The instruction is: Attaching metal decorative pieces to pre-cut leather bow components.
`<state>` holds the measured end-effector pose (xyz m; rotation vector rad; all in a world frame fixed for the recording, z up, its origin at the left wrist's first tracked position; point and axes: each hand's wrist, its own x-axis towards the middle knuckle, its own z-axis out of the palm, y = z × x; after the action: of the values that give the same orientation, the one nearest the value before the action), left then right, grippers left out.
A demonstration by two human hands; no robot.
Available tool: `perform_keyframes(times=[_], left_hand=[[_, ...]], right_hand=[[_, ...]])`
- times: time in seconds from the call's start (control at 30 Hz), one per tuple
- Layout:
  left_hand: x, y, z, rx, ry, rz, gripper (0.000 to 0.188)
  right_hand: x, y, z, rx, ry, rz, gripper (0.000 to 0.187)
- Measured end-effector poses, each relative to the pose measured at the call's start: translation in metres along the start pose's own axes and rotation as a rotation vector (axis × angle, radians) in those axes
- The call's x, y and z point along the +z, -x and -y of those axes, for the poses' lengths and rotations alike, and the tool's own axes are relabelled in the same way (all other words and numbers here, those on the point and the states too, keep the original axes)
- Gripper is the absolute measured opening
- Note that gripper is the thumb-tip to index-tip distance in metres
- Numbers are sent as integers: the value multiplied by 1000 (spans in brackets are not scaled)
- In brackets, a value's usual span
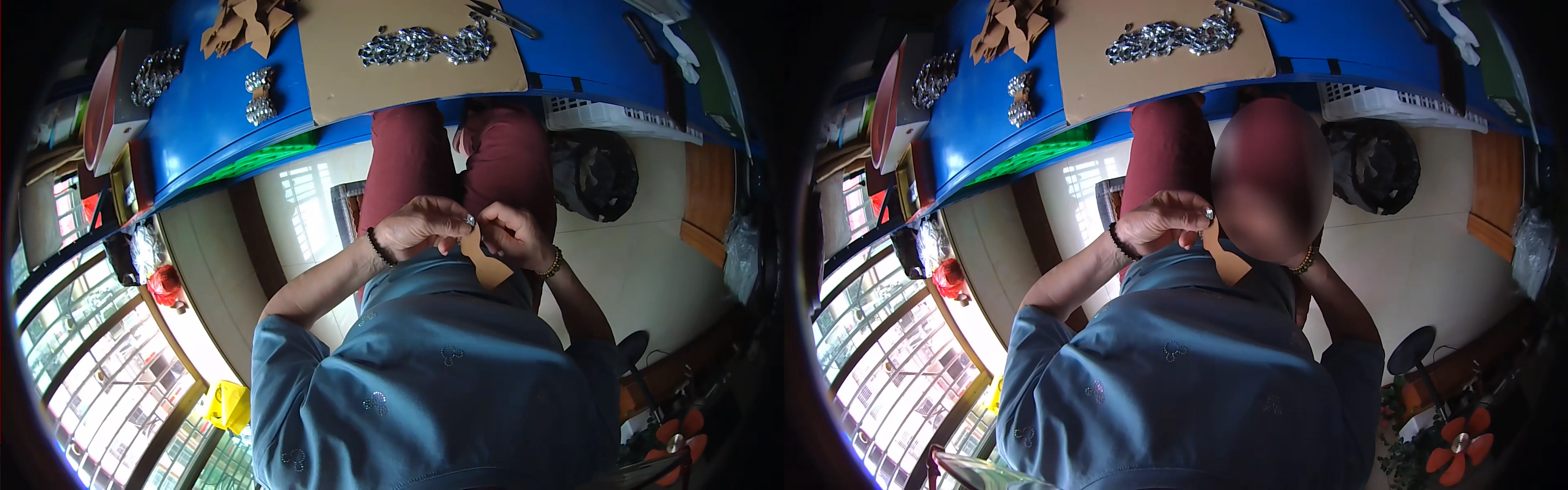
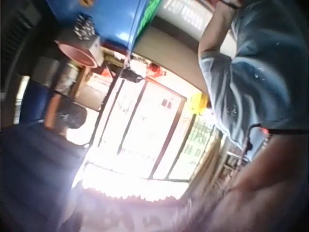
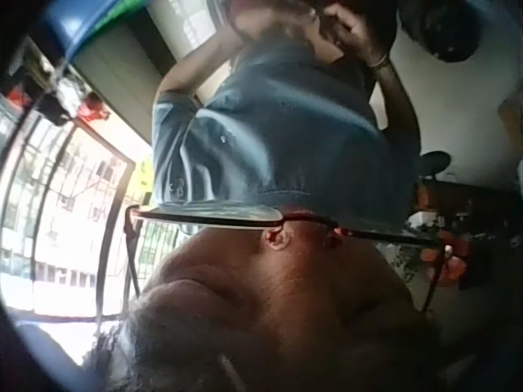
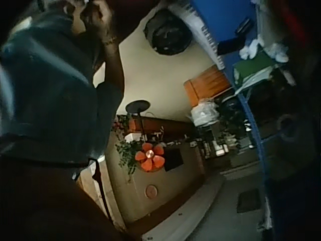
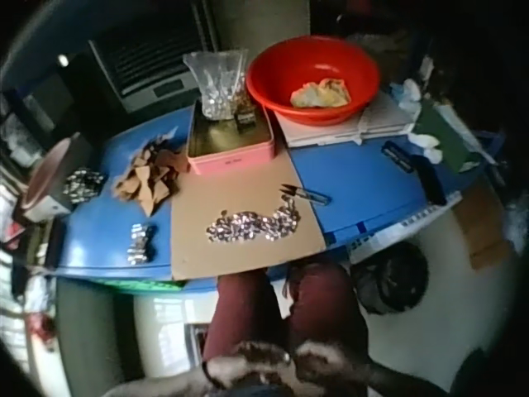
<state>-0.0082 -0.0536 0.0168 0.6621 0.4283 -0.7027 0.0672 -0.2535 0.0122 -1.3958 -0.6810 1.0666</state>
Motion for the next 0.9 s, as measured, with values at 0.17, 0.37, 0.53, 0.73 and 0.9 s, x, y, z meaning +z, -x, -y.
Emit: perform_keyframes(times=[0.17,0.37,0.53,0.73,0.9], left_hand=[[4,2,-5,11,70,10,15],[3,3,-3,11,38,6,14],[7,1,-2,31,-56,-73,11],[17,1,-4,163,-358,-240,6],[19,-5,0,305,-457,-320,6]], right_hand=[[7,2,-2,-4,-37,-83,9],[9,4,4,-25,39,-99,9],[9,0,11,9,26,-119,9],[17,-4,14,-14,65,-229,9],[-2,-13,32,-80,378,-347,12]])
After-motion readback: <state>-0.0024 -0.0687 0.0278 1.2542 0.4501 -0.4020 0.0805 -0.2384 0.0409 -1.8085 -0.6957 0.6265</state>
